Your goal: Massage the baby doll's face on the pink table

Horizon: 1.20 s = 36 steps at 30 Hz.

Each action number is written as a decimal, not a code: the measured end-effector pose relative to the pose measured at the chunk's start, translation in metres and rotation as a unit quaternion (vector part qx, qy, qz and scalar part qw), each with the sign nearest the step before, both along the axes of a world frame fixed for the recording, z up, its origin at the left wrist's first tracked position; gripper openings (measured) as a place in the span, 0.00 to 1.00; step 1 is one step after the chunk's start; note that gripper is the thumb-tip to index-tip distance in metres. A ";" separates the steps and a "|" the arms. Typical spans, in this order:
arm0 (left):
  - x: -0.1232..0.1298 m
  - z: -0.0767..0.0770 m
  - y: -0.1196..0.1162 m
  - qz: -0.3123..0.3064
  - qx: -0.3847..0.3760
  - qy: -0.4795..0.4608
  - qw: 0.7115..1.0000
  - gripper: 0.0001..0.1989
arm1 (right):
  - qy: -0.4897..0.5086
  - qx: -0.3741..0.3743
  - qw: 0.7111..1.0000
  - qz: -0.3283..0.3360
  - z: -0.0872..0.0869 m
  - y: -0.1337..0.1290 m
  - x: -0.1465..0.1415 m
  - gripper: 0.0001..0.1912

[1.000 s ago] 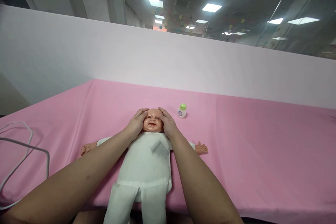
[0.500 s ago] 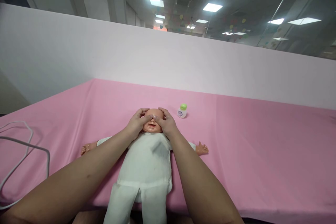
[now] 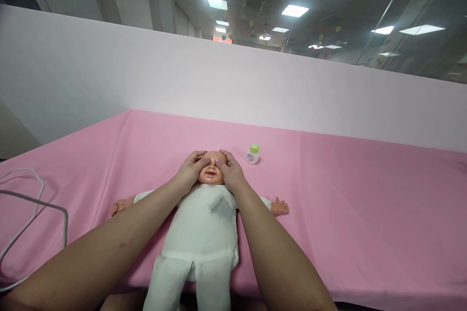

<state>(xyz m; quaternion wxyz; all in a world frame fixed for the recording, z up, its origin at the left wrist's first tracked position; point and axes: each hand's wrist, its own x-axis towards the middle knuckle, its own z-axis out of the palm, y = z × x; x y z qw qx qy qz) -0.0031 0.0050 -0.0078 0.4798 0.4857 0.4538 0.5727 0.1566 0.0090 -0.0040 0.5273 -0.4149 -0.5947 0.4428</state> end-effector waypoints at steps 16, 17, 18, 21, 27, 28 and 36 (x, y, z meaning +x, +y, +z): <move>-0.001 -0.007 0.007 -0.022 -0.012 -0.057 0.998 0.21 | 0.095 -0.018 0.995 0.039 -0.012 0.010 0.001 0.23; -0.002 -0.008 0.008 -0.025 -0.012 -0.060 0.998 0.21 | 0.101 -0.018 0.994 0.042 -0.012 0.010 0.001 0.24; -0.002 -0.009 0.008 -0.027 -0.011 -0.062 0.998 0.20 | 0.105 -0.018 0.993 0.045 -0.012 0.009 0.001 0.24; -0.003 -0.011 0.010 -0.033 -0.010 -0.071 0.997 0.20 | 0.113 -0.014 0.992 0.058 -0.012 0.009 0.002 0.25; -0.003 -0.010 0.009 -0.030 -0.010 -0.053 0.998 0.22 | 0.102 -0.009 0.993 0.053 -0.011 0.009 0.004 0.24; -0.003 -0.009 0.008 -0.031 -0.006 -0.048 0.998 0.23 | 0.097 -0.006 0.994 0.048 -0.010 0.008 0.003 0.24; -0.004 -0.002 -0.002 -0.013 0.021 0.024 0.999 0.28 | 0.012 0.026 0.999 0.015 0.008 -0.008 0.000 0.26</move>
